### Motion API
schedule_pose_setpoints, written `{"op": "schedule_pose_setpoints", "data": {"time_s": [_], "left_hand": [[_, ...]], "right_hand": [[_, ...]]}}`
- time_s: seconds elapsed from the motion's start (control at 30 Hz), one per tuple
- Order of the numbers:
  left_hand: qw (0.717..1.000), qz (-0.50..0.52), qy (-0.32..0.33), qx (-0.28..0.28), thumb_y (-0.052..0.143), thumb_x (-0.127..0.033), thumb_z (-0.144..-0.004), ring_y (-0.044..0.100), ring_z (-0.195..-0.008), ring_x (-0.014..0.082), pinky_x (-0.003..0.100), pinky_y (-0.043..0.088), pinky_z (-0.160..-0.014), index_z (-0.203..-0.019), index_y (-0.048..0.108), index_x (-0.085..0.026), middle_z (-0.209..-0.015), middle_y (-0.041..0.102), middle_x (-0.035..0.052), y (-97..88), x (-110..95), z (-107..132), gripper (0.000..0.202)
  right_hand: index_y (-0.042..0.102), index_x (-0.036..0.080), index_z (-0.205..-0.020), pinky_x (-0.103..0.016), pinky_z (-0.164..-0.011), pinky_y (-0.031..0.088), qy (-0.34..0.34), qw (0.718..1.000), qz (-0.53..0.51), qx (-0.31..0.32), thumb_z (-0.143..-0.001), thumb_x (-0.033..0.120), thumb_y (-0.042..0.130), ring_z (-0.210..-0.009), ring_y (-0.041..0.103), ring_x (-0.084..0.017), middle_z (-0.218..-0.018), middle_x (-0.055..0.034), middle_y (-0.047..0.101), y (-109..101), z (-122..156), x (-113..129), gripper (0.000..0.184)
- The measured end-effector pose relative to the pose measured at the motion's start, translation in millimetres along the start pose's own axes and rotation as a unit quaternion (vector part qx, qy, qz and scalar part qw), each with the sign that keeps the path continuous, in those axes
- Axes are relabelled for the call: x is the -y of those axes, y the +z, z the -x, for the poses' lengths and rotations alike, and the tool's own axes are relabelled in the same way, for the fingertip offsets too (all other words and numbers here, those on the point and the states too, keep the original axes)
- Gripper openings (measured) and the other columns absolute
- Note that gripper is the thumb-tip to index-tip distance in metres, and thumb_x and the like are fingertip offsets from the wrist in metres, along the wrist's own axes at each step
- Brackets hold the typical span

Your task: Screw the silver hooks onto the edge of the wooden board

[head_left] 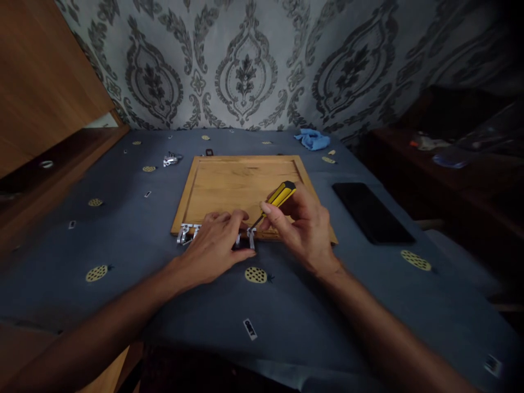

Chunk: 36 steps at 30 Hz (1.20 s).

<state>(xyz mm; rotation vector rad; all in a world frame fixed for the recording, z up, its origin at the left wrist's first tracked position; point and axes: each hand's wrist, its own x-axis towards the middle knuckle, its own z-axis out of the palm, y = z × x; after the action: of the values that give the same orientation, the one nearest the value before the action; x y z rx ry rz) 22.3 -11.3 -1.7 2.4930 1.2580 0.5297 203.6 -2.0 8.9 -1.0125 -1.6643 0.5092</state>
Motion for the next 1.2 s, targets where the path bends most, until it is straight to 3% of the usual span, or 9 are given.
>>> {"op": "schedule_pose_setpoints", "data": {"time_s": [0.13, 0.3, 0.47, 0.57, 0.63, 0.7, 0.77, 0.93, 1.2], "left_hand": [[1.000, 0.002, -0.003, 0.003, 0.079, -0.031, -0.081, 0.064, -0.107, 0.0292, 0.046, 0.045, -0.095, -0.113, 0.047, -0.018, -0.111, 0.068, 0.0095, 0.6, -0.6, -0.9, 0.047], [1.000, -0.004, 0.003, 0.009, 0.078, -0.032, -0.082, 0.063, -0.106, 0.0290, 0.046, 0.044, -0.096, -0.116, 0.047, -0.016, -0.112, 0.067, 0.0108, -0.4, -0.4, -0.5, 0.048], [1.000, -0.007, 0.005, 0.016, 0.074, -0.033, -0.084, 0.061, -0.109, 0.0299, 0.046, 0.043, -0.096, -0.115, 0.045, -0.017, -0.113, 0.067, 0.0107, -0.5, 1.2, -0.4, 0.045], [1.000, -0.004, 0.004, 0.023, 0.072, -0.034, -0.086, 0.061, -0.111, 0.0300, 0.046, 0.043, -0.096, -0.116, 0.044, -0.018, -0.111, 0.067, 0.0095, -0.6, 1.4, -0.9, 0.043], [1.000, -0.005, -0.001, 0.023, 0.072, -0.035, -0.086, 0.061, -0.111, 0.0301, 0.046, 0.043, -0.097, -0.115, 0.044, -0.019, -0.110, 0.067, 0.0089, -0.4, 1.6, -0.9, 0.043], [1.000, -0.001, -0.001, 0.020, 0.072, -0.034, -0.086, 0.061, -0.110, 0.0295, 0.046, 0.042, -0.097, -0.115, 0.044, -0.020, -0.110, 0.067, 0.0083, 0.1, 2.0, -0.6, 0.043], [1.000, 0.002, 0.004, 0.014, 0.073, -0.033, -0.086, 0.061, -0.109, 0.0287, 0.045, 0.043, -0.096, -0.114, 0.044, -0.020, -0.109, 0.067, 0.0077, 0.9, 2.5, -0.1, 0.042], [1.000, -0.008, 0.007, 0.004, 0.074, -0.033, -0.085, 0.062, -0.104, 0.0281, 0.044, 0.044, -0.093, -0.112, 0.045, -0.020, -0.104, 0.067, 0.0070, 1.7, 2.6, 0.5, 0.042], [1.000, 0.011, 0.013, 0.013, 0.071, -0.034, -0.086, 0.061, -0.111, 0.0304, 0.047, 0.042, -0.096, -0.117, 0.043, -0.019, -0.111, 0.068, 0.0098, 3.8, 5.4, -0.7, 0.045]], "right_hand": [[0.044, 0.025, -0.077, -0.024, -0.044, 0.041, -0.016, 0.999, 0.038, -0.003, -0.087, 0.037, 0.067, -0.047, 0.057, -0.011, -0.057, 0.0076, 0.055, 3.4, 1.6, 4.6, 0.029], [0.039, 0.025, -0.072, -0.026, -0.045, 0.035, 0.004, 0.994, 0.092, -0.058, -0.085, 0.038, 0.069, -0.048, 0.046, -0.010, -0.057, 0.0072, 0.046, 10.6, -1.0, 1.6, 0.035], [0.038, 0.025, -0.069, -0.027, -0.046, 0.030, 0.012, 0.992, 0.079, -0.095, -0.081, 0.033, 0.072, -0.049, 0.037, -0.009, -0.057, 0.0075, 0.040, 19.9, -4.4, -1.3, 0.037], [0.047, 0.024, -0.074, -0.026, -0.046, 0.035, 0.039, 0.997, 0.016, -0.061, -0.082, 0.038, 0.072, -0.051, 0.044, -0.009, -0.063, 0.0060, 0.048, 18.0, -3.9, 1.0, 0.029], [0.058, 0.022, -0.087, -0.025, -0.048, 0.042, 0.059, 0.998, -0.034, -0.013, -0.084, 0.042, 0.070, -0.054, 0.052, -0.010, -0.074, 0.0033, 0.058, 12.4, -3.3, 3.4, 0.023], [0.065, 0.022, -0.098, -0.026, -0.054, 0.049, 0.071, 0.994, -0.071, 0.040, -0.086, 0.046, 0.068, -0.058, 0.060, -0.010, -0.083, 0.0010, 0.065, 5.6, -3.3, 4.8, 0.027], [0.067, 0.021, -0.097, -0.026, -0.059, 0.053, 0.074, 0.990, -0.094, 0.069, -0.085, 0.048, 0.069, -0.059, 0.064, -0.011, -0.082, 0.0008, 0.067, -0.1, -3.7, 4.4, 0.029], [0.066, 0.021, -0.084, -0.026, -0.056, 0.053, 0.076, 0.992, -0.089, 0.051, -0.083, 0.052, 0.070, -0.056, 0.065, -0.012, -0.068, 0.0027, 0.065, -2.8, -4.5, -0.4, 0.032], [0.061, 0.020, -0.076, -0.026, -0.054, 0.046, 0.013, 0.999, 0.046, 0.020, -0.090, 0.041, 0.064, -0.058, 0.060, -0.012, -0.068, 0.0009, 0.062, 5.2, -2.6, 1.8, 0.026]]}}
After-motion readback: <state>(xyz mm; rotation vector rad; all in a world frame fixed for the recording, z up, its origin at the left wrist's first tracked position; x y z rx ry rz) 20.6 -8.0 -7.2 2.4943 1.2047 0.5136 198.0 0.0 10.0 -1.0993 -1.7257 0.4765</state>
